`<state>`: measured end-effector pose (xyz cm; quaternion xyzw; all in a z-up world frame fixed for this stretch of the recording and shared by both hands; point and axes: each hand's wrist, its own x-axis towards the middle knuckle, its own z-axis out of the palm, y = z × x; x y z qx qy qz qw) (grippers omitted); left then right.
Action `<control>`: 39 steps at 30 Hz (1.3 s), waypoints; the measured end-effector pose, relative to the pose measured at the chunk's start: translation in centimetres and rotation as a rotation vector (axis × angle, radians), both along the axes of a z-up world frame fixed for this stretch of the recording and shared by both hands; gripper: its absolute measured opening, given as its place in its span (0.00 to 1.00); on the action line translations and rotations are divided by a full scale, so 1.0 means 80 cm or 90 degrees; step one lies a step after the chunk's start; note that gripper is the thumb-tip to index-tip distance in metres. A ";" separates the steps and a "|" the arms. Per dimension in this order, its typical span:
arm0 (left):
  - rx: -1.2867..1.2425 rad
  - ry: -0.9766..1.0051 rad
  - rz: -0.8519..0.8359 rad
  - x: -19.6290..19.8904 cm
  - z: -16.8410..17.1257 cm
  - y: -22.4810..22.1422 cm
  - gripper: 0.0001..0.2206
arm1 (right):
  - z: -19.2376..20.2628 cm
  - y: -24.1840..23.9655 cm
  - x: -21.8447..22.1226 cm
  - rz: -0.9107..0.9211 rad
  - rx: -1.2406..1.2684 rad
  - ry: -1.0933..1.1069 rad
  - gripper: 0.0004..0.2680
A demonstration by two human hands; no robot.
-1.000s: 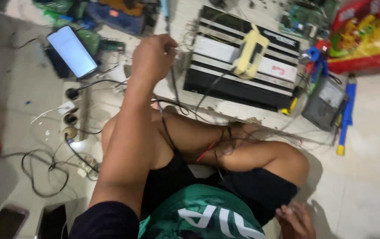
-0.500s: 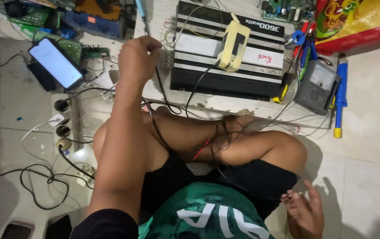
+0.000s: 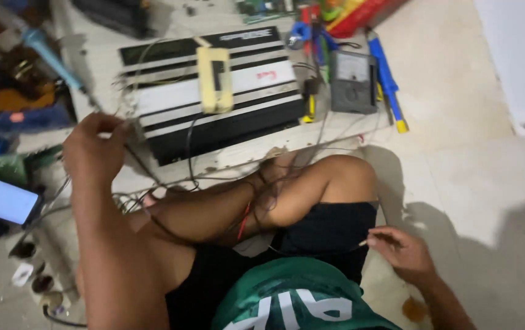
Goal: Connecting wires to an audio amplifier and testing the circuit using a multimeter.
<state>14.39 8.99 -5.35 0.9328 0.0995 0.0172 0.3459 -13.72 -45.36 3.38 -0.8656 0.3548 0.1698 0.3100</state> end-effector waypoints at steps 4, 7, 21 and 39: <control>-0.011 0.015 -0.026 0.000 0.022 -0.014 0.06 | 0.005 -0.043 0.014 0.156 -0.133 -0.046 0.16; -0.017 0.070 0.028 0.002 0.028 -0.021 0.10 | 0.026 -0.027 0.043 0.238 -0.225 -0.180 0.15; -0.034 -0.113 0.041 0.000 -0.022 0.011 0.08 | -0.059 -0.100 0.201 0.274 -0.210 -0.538 0.06; -0.447 -0.107 -0.367 -0.099 0.206 -0.290 0.12 | -0.125 -0.106 0.287 -0.360 0.586 -0.372 0.06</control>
